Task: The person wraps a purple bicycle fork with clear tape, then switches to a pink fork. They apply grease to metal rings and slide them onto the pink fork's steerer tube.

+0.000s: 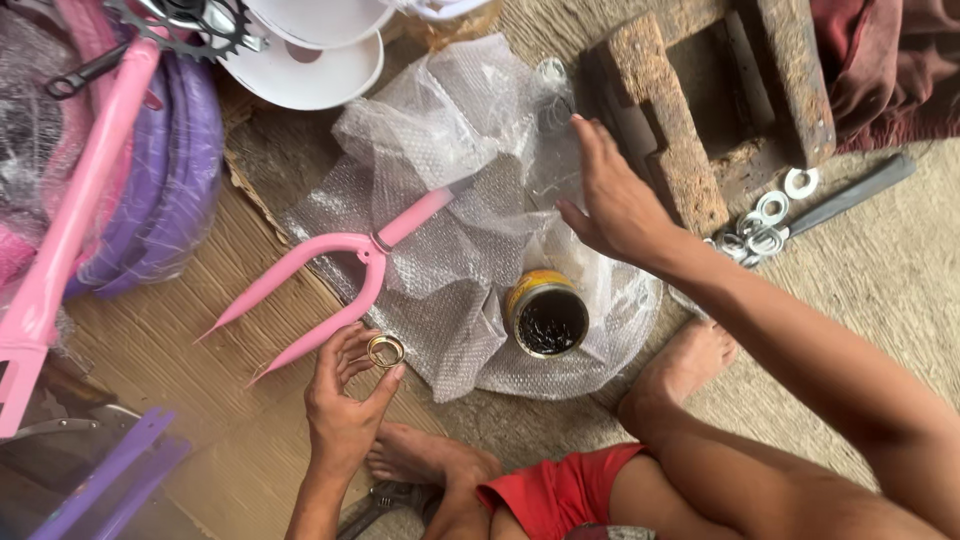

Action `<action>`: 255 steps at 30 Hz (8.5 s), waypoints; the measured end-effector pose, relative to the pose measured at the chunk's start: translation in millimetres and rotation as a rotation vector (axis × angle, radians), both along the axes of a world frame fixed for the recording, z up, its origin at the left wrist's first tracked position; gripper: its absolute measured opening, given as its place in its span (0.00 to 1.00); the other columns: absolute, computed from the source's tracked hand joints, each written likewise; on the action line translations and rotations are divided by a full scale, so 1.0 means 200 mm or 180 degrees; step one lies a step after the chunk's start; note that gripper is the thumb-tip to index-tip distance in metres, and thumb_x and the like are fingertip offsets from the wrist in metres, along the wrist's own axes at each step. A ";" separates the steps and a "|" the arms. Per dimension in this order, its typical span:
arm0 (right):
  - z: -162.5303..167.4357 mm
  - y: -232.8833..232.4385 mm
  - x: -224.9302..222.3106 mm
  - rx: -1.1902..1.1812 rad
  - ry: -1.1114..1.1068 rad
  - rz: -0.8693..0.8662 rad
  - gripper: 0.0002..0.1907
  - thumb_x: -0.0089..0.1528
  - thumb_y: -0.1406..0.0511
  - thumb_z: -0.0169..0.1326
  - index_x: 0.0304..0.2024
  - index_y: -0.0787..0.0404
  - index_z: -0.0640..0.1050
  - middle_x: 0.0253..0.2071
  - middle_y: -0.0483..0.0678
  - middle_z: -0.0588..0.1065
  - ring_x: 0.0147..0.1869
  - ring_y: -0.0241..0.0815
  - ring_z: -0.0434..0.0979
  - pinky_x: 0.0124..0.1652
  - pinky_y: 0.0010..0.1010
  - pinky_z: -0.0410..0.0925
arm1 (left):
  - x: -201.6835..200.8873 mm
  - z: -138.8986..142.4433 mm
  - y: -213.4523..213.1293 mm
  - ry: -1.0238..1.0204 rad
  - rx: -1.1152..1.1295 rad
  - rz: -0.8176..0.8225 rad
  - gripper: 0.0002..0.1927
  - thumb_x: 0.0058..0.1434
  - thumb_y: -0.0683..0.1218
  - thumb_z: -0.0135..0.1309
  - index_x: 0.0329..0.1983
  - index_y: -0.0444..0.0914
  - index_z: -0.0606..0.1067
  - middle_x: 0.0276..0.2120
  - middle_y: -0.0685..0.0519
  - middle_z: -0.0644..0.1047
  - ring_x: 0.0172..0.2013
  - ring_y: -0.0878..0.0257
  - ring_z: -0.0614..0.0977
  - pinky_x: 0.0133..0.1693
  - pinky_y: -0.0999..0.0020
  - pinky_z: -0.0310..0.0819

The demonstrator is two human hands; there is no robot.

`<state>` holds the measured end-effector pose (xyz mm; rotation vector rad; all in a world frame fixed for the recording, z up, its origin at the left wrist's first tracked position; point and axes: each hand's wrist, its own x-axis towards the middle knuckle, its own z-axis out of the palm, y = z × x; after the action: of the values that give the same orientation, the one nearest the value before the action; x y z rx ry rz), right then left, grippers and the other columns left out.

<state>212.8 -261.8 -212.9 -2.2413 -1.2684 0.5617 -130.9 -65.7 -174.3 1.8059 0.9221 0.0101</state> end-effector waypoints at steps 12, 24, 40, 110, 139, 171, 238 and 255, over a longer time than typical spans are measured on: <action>-0.02 0.24 0.11 0.0259 0.0447 -0.0934 0.18 0.70 0.72 0.47 0.61 0.67 0.62 0.38 0.59 0.80 0.39 0.60 0.84 0.36 0.46 0.76 | 0.04 0.04 0.01 -0.0358 -0.0118 0.0190 0.35 0.54 0.38 0.66 0.65 0.36 0.67 0.54 0.47 0.79 0.53 0.59 0.82 0.52 0.66 0.79; -0.03 0.27 0.22 -0.0927 -0.0576 -0.0249 0.06 0.72 0.68 0.54 0.43 0.68 0.77 0.39 0.59 0.78 0.32 0.54 0.80 0.27 0.43 0.72 | 0.09 0.08 0.03 -0.0609 0.0115 0.0016 0.36 0.56 0.39 0.67 0.66 0.37 0.65 0.56 0.46 0.79 0.55 0.58 0.83 0.54 0.66 0.80; 0.35 0.06 -0.05 0.0103 0.1173 -0.0192 0.05 0.68 0.69 0.56 0.46 0.63 0.81 0.45 0.47 0.81 0.46 0.38 0.85 0.44 0.29 0.79 | 0.29 0.17 -0.02 -0.1217 -0.0018 -0.0275 0.37 0.58 0.43 0.70 0.67 0.39 0.64 0.56 0.47 0.79 0.55 0.57 0.85 0.56 0.64 0.82; 0.20 0.12 -0.10 0.0354 0.1441 0.0279 0.07 0.65 0.66 0.59 0.42 0.64 0.79 0.47 0.52 0.78 0.54 0.42 0.82 0.56 0.33 0.77 | 0.31 -0.12 0.02 -0.0719 0.0589 -0.0307 0.39 0.58 0.46 0.69 0.69 0.40 0.62 0.55 0.50 0.78 0.52 0.59 0.83 0.52 0.65 0.83; 0.00 0.40 -0.16 -0.0572 0.2013 -0.0694 0.06 0.65 0.65 0.59 0.42 0.60 0.79 0.60 0.49 0.79 0.46 0.41 0.80 0.47 0.36 0.75 | 0.22 -0.16 0.05 -0.0621 0.0163 0.0154 0.39 0.57 0.45 0.69 0.68 0.41 0.63 0.55 0.51 0.78 0.52 0.60 0.83 0.51 0.65 0.82; 0.06 0.59 -0.11 0.0003 0.2186 -0.0497 0.21 0.66 0.66 0.59 0.60 0.65 0.74 0.57 0.56 0.78 0.60 0.46 0.79 0.59 0.37 0.72 | 0.37 -0.10 0.15 -0.0204 -0.0010 -0.0020 0.44 0.53 0.49 0.71 0.69 0.40 0.61 0.53 0.53 0.80 0.63 0.55 0.76 0.68 0.53 0.63; 0.69 0.28 0.14 0.1907 0.2449 0.0975 0.24 0.64 0.71 0.64 0.62 0.63 0.74 0.61 0.55 0.76 0.64 0.44 0.80 0.64 0.37 0.77 | 0.32 0.33 -0.14 -0.1461 -0.1133 -0.0643 0.55 0.48 0.51 0.74 0.77 0.45 0.59 0.52 0.55 0.83 0.62 0.60 0.82 0.70 0.42 0.68; 0.65 0.31 -0.14 0.0930 0.1513 0.1338 0.39 0.59 0.60 0.64 0.68 0.65 0.65 0.63 0.55 0.75 0.66 0.50 0.78 0.66 0.48 0.71 | 0.36 0.51 -0.13 -0.1633 -0.1404 -0.0780 0.55 0.52 0.53 0.73 0.80 0.47 0.56 0.55 0.55 0.82 0.66 0.58 0.80 0.73 0.40 0.67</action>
<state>184.0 -200.3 -82.1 -1.4891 -1.4508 0.9289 -58.1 -92.5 -72.5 1.3932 0.3028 0.1026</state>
